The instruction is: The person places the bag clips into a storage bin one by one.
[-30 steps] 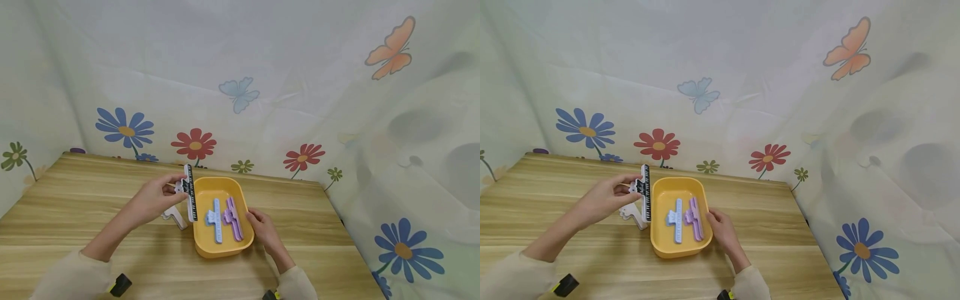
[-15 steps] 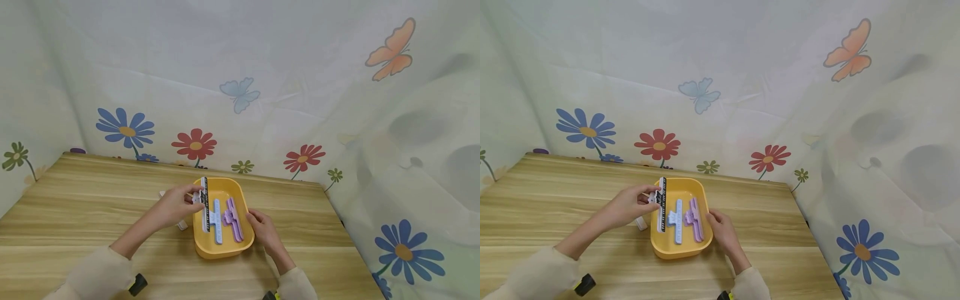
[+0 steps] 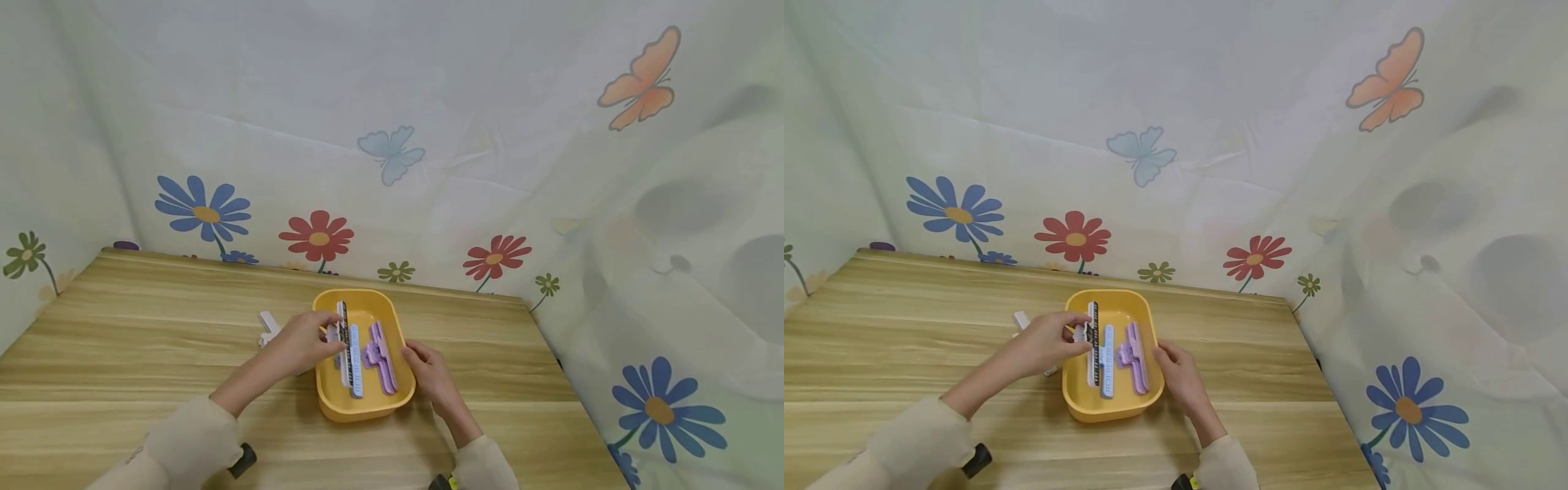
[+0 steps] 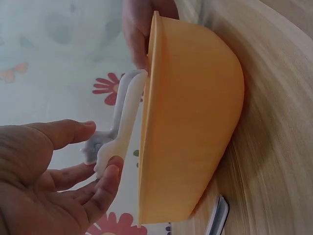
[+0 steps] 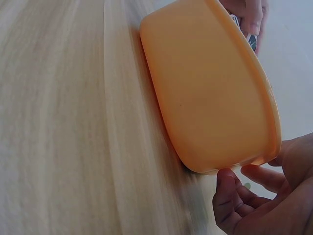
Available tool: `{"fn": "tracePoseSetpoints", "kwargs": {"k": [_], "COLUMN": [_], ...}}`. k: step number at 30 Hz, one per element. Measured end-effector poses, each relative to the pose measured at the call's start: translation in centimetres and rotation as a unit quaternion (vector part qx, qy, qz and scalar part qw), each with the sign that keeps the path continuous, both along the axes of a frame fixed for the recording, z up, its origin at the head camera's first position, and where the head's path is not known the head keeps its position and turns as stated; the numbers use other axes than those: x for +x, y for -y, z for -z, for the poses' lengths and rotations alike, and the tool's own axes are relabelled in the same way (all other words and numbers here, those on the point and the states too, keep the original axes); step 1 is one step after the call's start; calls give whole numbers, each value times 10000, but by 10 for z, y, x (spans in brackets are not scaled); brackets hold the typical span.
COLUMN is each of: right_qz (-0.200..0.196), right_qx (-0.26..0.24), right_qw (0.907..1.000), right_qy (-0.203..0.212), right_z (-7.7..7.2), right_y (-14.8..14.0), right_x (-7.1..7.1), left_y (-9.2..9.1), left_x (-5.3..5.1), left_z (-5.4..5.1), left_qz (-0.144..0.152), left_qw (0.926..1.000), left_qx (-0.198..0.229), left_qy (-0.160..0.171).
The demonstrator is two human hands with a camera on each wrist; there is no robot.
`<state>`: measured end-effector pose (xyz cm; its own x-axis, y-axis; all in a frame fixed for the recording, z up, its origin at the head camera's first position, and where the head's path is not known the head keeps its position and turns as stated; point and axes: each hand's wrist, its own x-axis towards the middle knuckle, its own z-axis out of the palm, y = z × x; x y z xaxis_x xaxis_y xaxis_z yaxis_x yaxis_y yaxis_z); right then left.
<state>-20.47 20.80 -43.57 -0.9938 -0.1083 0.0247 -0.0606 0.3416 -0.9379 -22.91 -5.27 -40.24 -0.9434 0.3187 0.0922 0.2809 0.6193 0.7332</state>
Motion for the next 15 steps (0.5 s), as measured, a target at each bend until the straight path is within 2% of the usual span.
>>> {"fn": "tracePoseSetpoints", "kwargs": {"k": [4,9,12,15], "right_qz": [24,90,122,124], "right_qx": [-23,-42,-1,17], "right_qw": [10000,10000,9999,9999], "right_qy": [13,-2,-27,-29], "right_z": [12,34,38,36], "right_y": [-4,-12,-14,-13], "right_x": [-8,-19,-21,-21], "left_y": [-6,-13,-17,-21], "left_x": [-3,-5,-7,-9], "left_z": [1,2,5,7], "left_qz": [49,24,57,76], "left_qw": [9992,9972,9962,9953], "left_qx": [-358,-737,-858,-947], "left_qy": [-187,-103,-155,-206]}}
